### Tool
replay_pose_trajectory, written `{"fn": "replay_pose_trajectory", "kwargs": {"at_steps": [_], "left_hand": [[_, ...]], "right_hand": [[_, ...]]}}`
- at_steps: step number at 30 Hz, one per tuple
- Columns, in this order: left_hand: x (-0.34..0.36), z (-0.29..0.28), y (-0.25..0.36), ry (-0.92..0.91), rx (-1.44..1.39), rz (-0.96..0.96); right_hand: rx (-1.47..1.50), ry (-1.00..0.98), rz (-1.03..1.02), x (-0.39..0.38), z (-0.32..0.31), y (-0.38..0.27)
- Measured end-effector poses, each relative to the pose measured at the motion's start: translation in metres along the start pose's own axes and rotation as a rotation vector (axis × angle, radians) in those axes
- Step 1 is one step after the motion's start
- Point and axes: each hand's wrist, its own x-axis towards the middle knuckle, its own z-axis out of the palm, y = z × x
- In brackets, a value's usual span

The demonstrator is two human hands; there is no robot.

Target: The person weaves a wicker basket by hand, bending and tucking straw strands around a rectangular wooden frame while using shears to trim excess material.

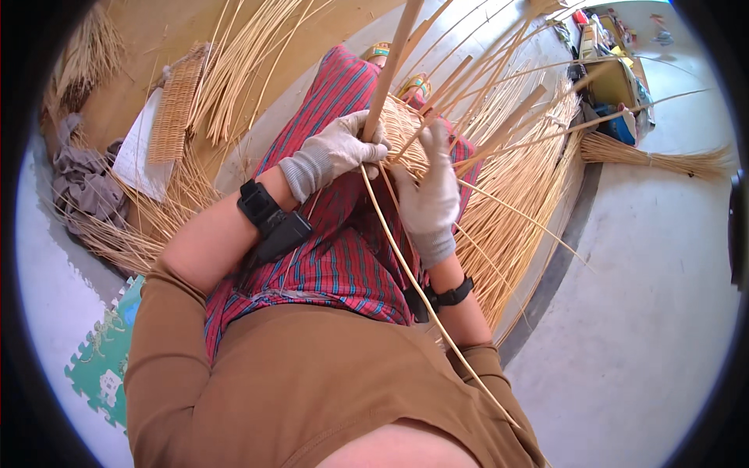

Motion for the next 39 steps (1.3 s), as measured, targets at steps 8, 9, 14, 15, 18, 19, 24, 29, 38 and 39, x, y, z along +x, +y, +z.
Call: {"fn": "replay_pose_trajectory", "kwargs": {"at_steps": [8, 9, 14, 15, 18, 19, 24, 29, 38, 39], "left_hand": [[0.004, 0.01, -0.001, 0.069, 0.074, 0.015], [0.003, 0.011, -0.005, 0.095, 0.125, 0.027], [0.012, 0.014, -0.016, 0.185, 0.254, 0.19], [0.013, 0.008, -0.02, 0.195, 0.231, 0.243], [0.01, 0.018, -0.01, 0.247, 0.256, 0.141], [0.016, 0.014, -0.016, 0.266, 0.377, 0.214], [0.004, 0.03, 0.0, 0.247, 0.292, 0.079], [-0.005, 0.032, -0.02, 0.414, 0.666, 0.364], [-0.007, 0.028, -0.024, 0.538, 0.687, 0.423], [-0.007, 0.031, -0.021, 0.548, 0.69, 0.448]], "right_hand": [[-0.407, -0.358, -0.036, 0.011, 0.002, -0.003], [-0.41, -0.355, -0.084, 0.008, 0.002, -0.003], [-0.084, -0.403, -0.013, 0.007, -0.022, -0.018], [-0.111, -0.397, -0.099, 0.003, -0.025, -0.033], [0.109, -0.418, -0.252, -0.015, -0.034, -0.041], [0.236, -0.278, -0.104, -0.024, -0.033, -0.025], [0.462, 0.07, 0.7, -0.024, -0.041, 0.021], [-0.001, -0.087, 0.529, -0.012, -0.055, -0.01], [-0.027, 0.457, 0.105, 0.082, -0.1, -0.036], [-0.007, 0.595, -0.003, 0.085, -0.098, -0.047]]}}
